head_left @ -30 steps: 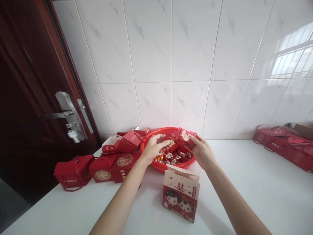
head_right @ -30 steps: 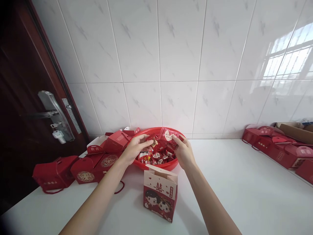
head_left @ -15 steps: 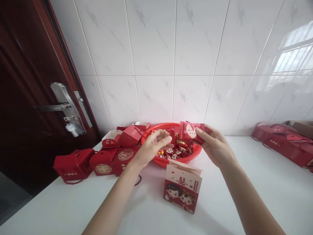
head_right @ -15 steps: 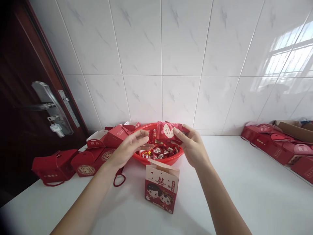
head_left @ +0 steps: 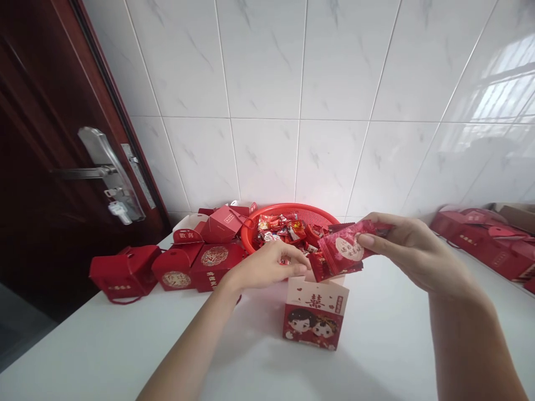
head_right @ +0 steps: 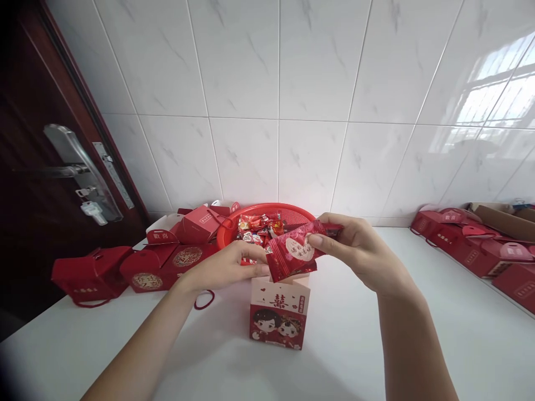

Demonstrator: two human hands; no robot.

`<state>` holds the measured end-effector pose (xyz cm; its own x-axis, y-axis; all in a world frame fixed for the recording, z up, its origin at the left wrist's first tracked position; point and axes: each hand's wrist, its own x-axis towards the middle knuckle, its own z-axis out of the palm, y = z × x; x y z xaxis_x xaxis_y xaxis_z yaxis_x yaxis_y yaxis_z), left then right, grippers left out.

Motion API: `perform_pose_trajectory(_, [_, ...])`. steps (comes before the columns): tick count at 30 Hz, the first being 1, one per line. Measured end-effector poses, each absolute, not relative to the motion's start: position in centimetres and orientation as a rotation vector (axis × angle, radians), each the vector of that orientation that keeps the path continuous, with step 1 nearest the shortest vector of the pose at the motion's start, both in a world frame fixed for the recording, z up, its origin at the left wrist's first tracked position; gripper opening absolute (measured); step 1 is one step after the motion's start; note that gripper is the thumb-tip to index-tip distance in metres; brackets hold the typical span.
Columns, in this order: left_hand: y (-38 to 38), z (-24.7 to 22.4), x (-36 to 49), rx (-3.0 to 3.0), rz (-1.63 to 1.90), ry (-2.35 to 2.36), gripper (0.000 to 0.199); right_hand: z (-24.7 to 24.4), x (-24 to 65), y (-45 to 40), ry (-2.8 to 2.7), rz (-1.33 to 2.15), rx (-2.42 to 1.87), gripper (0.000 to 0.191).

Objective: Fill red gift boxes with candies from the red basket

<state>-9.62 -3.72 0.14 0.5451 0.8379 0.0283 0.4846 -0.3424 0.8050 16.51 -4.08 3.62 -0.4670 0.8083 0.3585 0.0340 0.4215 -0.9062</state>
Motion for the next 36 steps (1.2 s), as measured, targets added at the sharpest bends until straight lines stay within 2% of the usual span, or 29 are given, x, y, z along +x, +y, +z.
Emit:
perform_pose_trajectory(2, [-3.7,0.1,-9.5,1.994,0.577,1.023,0.027,3.8,16.4,-4.2,-1.856,1.108,-0.737,0.022])
perform_pose_trajectory(7, [-4.3,0.4,-9.7,1.967,0.479,1.032,0.060,3.8,16.3,-4.4,-1.948,1.026,-0.810,0.025])
perform_pose_trajectory(10, [-4.4,0.3,-9.9,1.986,0.440,1.113,0.073,3.5,16.3,-4.3,-1.999,0.995,-0.840,0.026])
perform_pose_trajectory(18, [-4.6,-0.1,-10.1,1.966,0.391,1.296,0.095,2.9,15.3,-4.0,-2.144,0.949,-0.837,0.025])
perform_pose_trajectory(25, [-4.7,0.1,-10.0,1.975,0.347,1.307,0.099,3.0,15.2,-4.1,-2.216,0.909,-0.838,0.022])
perform_pose_trajectory(31, [-4.8,0.3,-9.8,2.023,0.354,1.235,0.086,2.7,14.9,-4.1,-2.299,0.888,-0.847,0.018])
perform_pose_trajectory(36, [-4.8,0.4,-9.8,2.040,0.329,1.239,0.088,2.7,14.9,-4.1,-2.292,0.882,-0.873,0.017])
